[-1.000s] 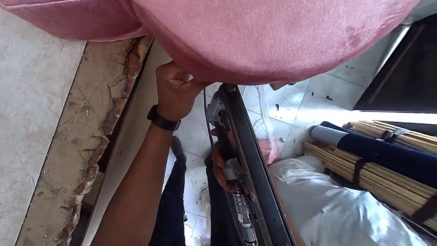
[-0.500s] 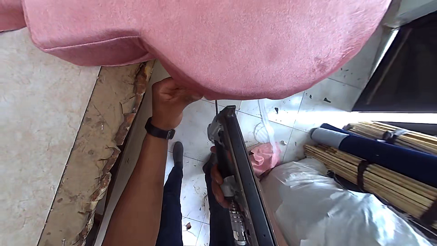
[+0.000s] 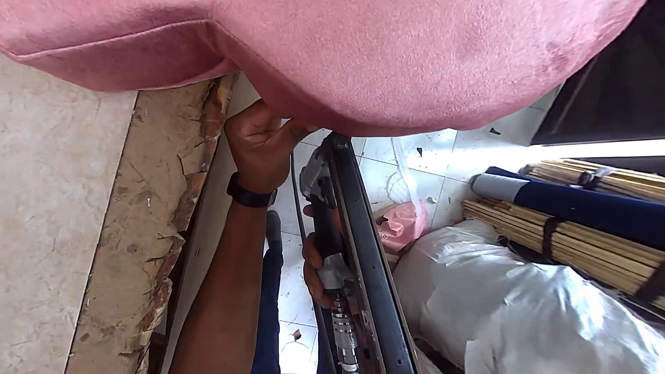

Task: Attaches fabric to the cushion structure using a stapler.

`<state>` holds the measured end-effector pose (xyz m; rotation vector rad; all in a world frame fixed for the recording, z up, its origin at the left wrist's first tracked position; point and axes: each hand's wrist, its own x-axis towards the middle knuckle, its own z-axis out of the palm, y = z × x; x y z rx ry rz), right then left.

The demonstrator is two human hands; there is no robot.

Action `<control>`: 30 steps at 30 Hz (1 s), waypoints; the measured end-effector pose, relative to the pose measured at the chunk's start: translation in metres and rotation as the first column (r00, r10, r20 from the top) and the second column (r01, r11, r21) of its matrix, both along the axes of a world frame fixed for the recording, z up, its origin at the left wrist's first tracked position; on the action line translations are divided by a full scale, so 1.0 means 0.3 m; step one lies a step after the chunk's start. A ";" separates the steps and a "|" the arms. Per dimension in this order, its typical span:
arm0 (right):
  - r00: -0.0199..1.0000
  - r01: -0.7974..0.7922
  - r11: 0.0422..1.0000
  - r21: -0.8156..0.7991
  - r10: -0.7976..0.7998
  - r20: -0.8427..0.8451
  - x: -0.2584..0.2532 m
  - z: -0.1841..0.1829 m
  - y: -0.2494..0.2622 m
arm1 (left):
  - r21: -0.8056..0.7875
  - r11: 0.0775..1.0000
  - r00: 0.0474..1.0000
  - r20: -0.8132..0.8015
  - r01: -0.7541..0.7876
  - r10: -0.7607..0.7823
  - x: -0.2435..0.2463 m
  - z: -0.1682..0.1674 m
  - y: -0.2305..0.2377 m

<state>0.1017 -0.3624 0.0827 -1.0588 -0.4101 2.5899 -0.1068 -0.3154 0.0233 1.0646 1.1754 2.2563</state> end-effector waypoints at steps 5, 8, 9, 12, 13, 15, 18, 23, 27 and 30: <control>0.990 -0.016 0.999 -0.038 0.021 0.138 -0.036 0.084 0.019 | 0.030 1.000 1.000 0.016 -0.004 0.004 0.003 -0.002 0.015; 0.989 -0.020 0.995 -0.100 0.035 0.146 -0.047 0.095 -0.005 | 0.034 0.996 0.997 0.011 -0.079 0.078 -0.005 -0.009 0.041; 0.996 0.004 0.996 -0.086 0.004 0.086 -0.032 0.056 -0.034 | 0.038 0.995 0.995 -0.009 -0.095 0.096 -0.012 -0.013 0.051; 0.998 0.058 0.998 0.002 -0.058 -0.040 -0.006 -0.039 -0.096 | 0.067 0.993 0.991 -0.088 -0.096 0.102 -0.030 -0.026 0.061; 0.997 0.061 0.998 -0.001 -0.061 -0.041 -0.012 -0.045 -0.093 | 0.080 0.992 0.989 -0.108 -0.092 0.101 -0.034 -0.029 0.063; 0.989 0.058 0.996 -0.063 -0.066 -0.135 -0.013 -0.063 -0.080 | 0.092 0.991 0.982 -0.153 -0.094 0.108 -0.040 -0.034 0.064; 0.985 0.031 0.998 -0.057 -0.040 -0.171 -0.018 -0.058 -0.058 | 0.103 0.990 0.970 -0.209 -0.102 0.121 -0.052 -0.036 0.070; 0.995 -0.005 1.000 -0.011 0.004 -0.100 -0.027 -0.002 -0.018 | 0.128 0.983 0.963 -0.217 -0.135 0.160 -0.047 -0.036 0.079; 0.992 -0.013 0.990 0.139 -0.005 0.126 -0.029 -0.012 -0.060 | 0.109 0.982 0.959 -0.220 -0.157 0.178 -0.046 -0.034 0.081; 0.960 -0.031 0.993 0.115 -0.002 0.280 -0.078 0.065 -0.035 | 0.102 0.980 0.956 -0.221 -0.173 0.191 -0.047 -0.032 0.082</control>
